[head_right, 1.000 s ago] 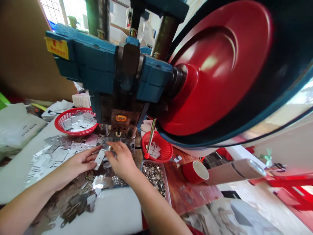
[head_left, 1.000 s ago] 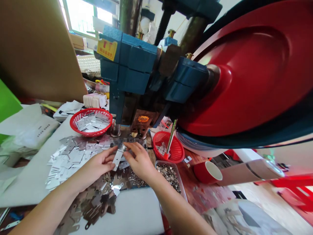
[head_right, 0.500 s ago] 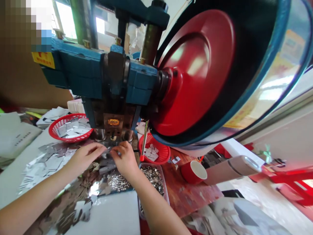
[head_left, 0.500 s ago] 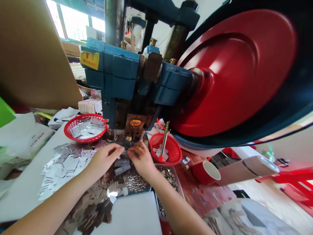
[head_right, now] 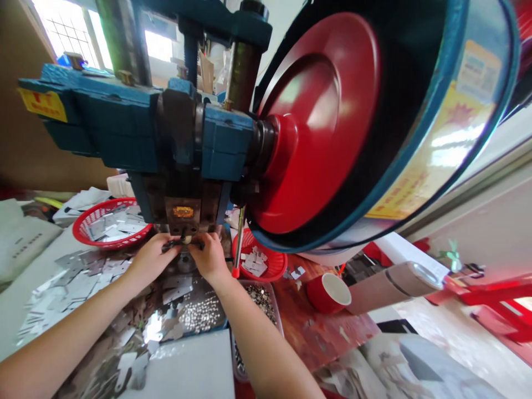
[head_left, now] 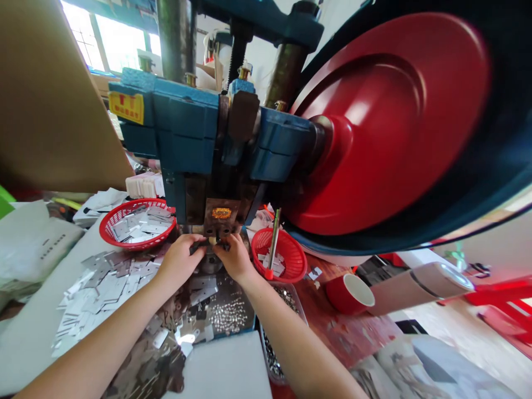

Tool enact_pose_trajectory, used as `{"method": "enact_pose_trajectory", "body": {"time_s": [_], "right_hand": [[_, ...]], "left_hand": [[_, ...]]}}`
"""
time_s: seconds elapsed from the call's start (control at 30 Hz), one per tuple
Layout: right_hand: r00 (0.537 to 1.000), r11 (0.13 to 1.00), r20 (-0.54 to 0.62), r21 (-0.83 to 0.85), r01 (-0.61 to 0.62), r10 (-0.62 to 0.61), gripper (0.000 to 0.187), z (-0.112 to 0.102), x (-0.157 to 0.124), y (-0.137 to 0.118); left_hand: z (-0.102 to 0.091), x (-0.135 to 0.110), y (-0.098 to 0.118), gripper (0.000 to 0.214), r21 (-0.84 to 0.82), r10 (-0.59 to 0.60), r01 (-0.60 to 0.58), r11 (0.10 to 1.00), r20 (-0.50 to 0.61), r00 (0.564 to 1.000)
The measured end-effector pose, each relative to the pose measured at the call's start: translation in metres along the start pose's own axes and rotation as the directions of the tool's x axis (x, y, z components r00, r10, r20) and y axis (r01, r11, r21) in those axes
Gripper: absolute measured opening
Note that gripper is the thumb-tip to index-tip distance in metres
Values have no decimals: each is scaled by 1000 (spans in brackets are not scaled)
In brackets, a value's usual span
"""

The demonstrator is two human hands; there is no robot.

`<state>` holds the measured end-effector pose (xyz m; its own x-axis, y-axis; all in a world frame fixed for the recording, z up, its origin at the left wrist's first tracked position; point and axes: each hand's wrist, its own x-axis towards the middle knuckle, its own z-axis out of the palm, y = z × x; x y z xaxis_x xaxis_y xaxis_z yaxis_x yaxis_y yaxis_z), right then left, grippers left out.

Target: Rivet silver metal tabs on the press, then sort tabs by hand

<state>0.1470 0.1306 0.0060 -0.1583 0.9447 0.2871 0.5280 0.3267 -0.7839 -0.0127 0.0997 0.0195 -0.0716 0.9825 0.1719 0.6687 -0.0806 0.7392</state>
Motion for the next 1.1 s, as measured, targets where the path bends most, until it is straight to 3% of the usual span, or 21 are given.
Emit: {"method": "enact_pose_trajectory", "body": {"time_s": [0.2, 0.4, 0.5, 0.63, 0.73, 0.87, 1.1], "right_hand": [[996, 997, 59, 33, -64, 62, 18, 2, 3, 3], [994, 988, 88, 130, -81, 70, 19, 6, 5, 9], [998, 990, 41, 127, -57, 52, 16, 6, 1, 10], [996, 993, -80, 117, -33, 42, 14, -8, -13, 8], [997, 993, -76, 116, -5, 14, 13, -26, -29, 8], [1000, 996, 9, 87, -3, 2, 14, -47, -44, 17], [997, 973, 28, -216, 79, -75, 16, -56, -51, 32]], "left_hand": [[3, 4, -2, 34, -74, -11, 21, 997, 134, 991], [6, 9, -1, 34, -82, 21, -7, 997, 171, 985], [-2, 7, 1, 34, -49, 41, -34, 998, 148, 988], [-25, -15, 6, 34, 59, 53, -57, 997, 68, 996], [-35, -41, 9, 29, 261, 84, -141, 955, 218, 972], [-26, -69, 6, 27, 390, 92, -237, 890, 357, 930], [-16, -79, 4, 16, 385, 61, -216, 897, 377, 924]]}}
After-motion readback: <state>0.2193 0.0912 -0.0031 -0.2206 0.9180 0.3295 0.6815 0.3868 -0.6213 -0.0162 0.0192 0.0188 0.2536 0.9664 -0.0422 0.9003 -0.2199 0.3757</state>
